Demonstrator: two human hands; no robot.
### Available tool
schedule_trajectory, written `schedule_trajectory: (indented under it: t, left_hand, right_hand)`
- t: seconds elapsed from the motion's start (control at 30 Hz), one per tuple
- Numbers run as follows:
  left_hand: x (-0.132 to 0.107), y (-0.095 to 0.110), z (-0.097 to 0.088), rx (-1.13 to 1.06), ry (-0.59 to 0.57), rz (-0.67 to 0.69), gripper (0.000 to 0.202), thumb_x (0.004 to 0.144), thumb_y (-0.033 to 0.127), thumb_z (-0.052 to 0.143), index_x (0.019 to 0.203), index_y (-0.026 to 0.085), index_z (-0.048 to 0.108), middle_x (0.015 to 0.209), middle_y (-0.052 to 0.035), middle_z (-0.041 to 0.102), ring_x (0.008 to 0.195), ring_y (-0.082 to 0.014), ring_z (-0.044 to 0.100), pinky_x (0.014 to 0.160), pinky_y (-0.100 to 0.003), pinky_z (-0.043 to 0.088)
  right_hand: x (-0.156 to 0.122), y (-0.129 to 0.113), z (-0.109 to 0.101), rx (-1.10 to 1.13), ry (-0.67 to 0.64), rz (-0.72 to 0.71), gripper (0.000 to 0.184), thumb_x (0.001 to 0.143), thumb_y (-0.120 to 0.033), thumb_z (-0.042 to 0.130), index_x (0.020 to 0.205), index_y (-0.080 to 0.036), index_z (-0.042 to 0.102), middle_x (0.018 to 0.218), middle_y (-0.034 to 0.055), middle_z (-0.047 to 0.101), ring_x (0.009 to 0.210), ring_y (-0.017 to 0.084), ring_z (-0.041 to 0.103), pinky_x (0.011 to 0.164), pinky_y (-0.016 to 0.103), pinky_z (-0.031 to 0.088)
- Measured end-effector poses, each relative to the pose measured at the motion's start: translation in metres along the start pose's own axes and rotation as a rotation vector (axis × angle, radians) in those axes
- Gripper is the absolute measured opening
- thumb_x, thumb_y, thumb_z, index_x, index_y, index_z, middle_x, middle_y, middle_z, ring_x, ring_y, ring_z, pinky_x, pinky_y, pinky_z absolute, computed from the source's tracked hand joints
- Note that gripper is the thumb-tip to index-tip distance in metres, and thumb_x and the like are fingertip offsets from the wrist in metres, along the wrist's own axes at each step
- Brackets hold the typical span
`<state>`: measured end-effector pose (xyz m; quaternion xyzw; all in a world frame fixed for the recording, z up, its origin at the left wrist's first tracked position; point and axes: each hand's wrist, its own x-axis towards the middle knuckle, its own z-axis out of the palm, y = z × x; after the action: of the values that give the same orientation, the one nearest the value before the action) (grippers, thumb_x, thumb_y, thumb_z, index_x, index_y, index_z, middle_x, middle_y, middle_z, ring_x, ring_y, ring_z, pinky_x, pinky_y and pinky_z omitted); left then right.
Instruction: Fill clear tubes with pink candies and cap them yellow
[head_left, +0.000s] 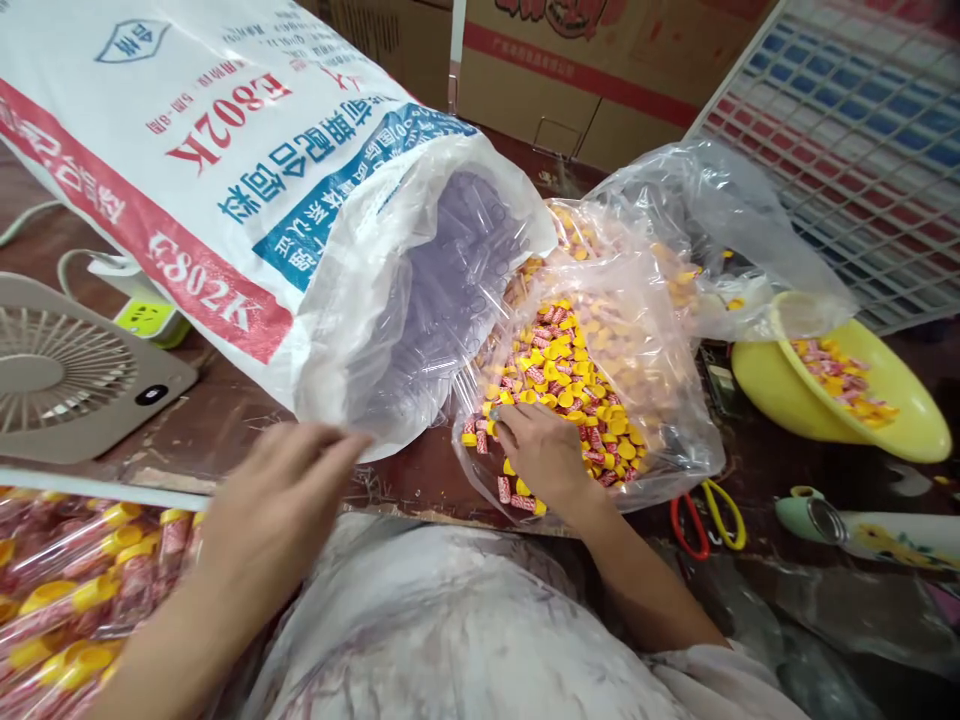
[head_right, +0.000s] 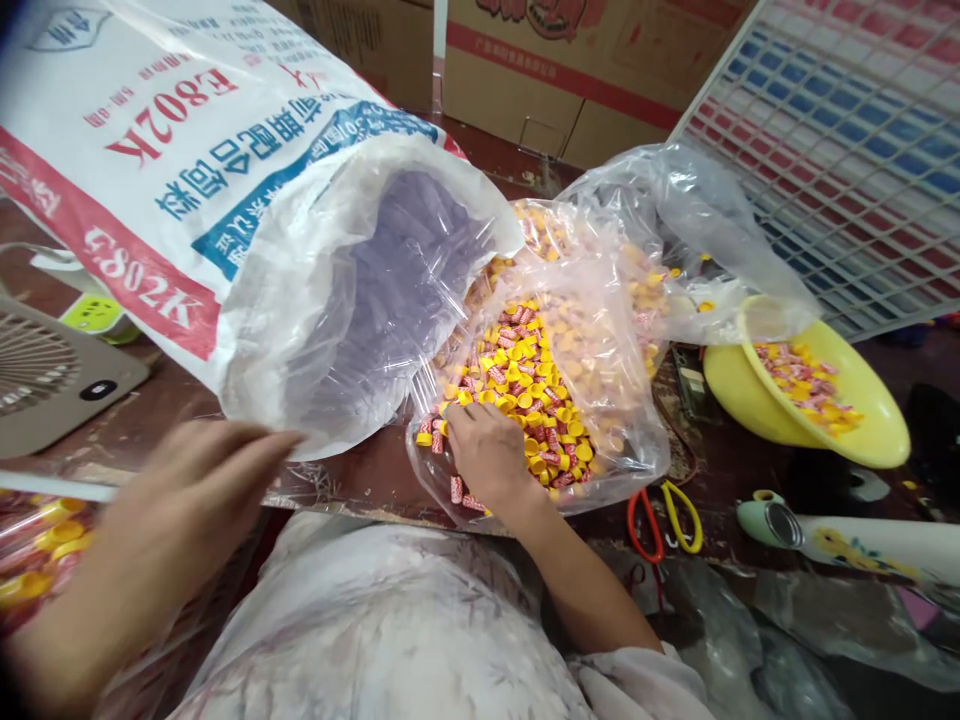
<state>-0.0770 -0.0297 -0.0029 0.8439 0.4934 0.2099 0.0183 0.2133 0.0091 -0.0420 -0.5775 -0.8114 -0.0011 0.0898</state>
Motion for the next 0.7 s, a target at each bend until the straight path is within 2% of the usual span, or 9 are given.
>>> schedule_trajectory:
  t: [0.1,0.17,0.23,0.3,0.4,0.53,0.6,0.7]
  left_hand:
    - [0.047,0.011,0.039,0.221,-0.125,0.182,0.038,0.094,0.007,0.043,0.119,0.017,0.07,0.105,-0.0156,0.066,0.091,-0.0294,0.058,0.075,-0.042,0.051]
    - [0.072,0.013,0.058,0.283,-0.177,0.209,0.035,0.094,0.008,0.047,0.117,0.016,0.072,0.11,-0.0178,0.066,0.095,-0.0323,0.059,0.075,-0.045,0.05]
    - [0.08,0.01,0.065,0.261,-0.16,0.194,0.03,0.095,0.013,0.051,0.116,0.018,0.072,0.121,-0.0185,0.064,0.104,-0.0346,0.058,0.078,-0.046,0.049]
    - [0.074,0.007,0.064,0.147,-0.129,0.19,0.026,0.098,0.021,0.054,0.117,0.021,0.071,0.128,-0.0161,0.064,0.11,-0.0339,0.059,0.082,-0.045,0.049]
    - [0.055,0.012,0.056,-0.122,-0.146,0.191,0.027,0.101,0.033,0.052,0.12,0.021,0.068,0.116,-0.011,0.07,0.1,-0.0276,0.064,0.083,-0.041,0.05]
    - [0.04,0.03,0.048,-0.452,-0.234,0.108,0.033,0.104,0.033,0.047,0.132,0.022,0.06,0.11,-0.0073,0.067,0.09,-0.0189,0.068,0.076,-0.03,0.054]
    - [0.038,0.038,0.048,-0.545,-0.271,0.079,0.033,0.104,0.031,0.048,0.135,0.024,0.057,0.111,-0.0062,0.065,0.09,-0.0169,0.069,0.075,-0.027,0.054]
    - [0.035,0.044,0.052,-0.604,-0.263,0.125,0.03,0.103,0.027,0.049,0.132,0.023,0.058,0.113,-0.0071,0.067,0.096,-0.018,0.069,0.08,-0.028,0.055]
  right_hand:
    - [-0.01,0.013,-0.011,0.198,0.083,0.065,0.012,0.095,-0.018,0.065,0.083,-0.02,0.063,0.081,0.0024,0.067,0.075,0.02,0.061,0.065,0.029,0.036]
    - [-0.017,0.02,-0.017,0.413,0.125,0.112,0.015,0.095,-0.021,0.063,0.08,-0.02,0.061,0.079,0.0012,0.064,0.073,0.018,0.06,0.066,0.028,0.039]
    - [-0.023,0.023,-0.02,0.619,0.135,0.181,0.018,0.094,-0.025,0.062,0.077,-0.02,0.059,0.075,-0.0003,0.061,0.07,0.017,0.057,0.065,0.027,0.041]
    - [-0.025,0.021,-0.021,0.798,0.111,0.243,0.017,0.092,-0.028,0.063,0.078,-0.02,0.061,0.074,-0.0008,0.06,0.068,0.016,0.056,0.063,0.026,0.042]
    - [-0.023,0.012,-0.02,1.018,0.03,0.269,0.011,0.09,-0.028,0.064,0.084,-0.019,0.065,0.079,0.0,0.064,0.074,0.017,0.06,0.066,0.026,0.046]
    - [-0.019,0.0,-0.017,1.147,-0.135,0.264,0.012,0.088,-0.029,0.066,0.083,-0.019,0.065,0.077,-0.001,0.063,0.071,0.015,0.059,0.064,0.024,0.045]
    - [-0.019,-0.002,-0.015,1.183,-0.2,0.276,0.013,0.087,-0.03,0.068,0.081,-0.019,0.063,0.072,-0.003,0.061,0.065,0.013,0.056,0.059,0.022,0.042]
    - [-0.021,0.001,-0.011,1.181,-0.305,0.273,0.026,0.085,-0.034,0.072,0.07,-0.019,0.058,0.06,-0.0056,0.054,0.054,0.01,0.05,0.05,0.021,0.033]
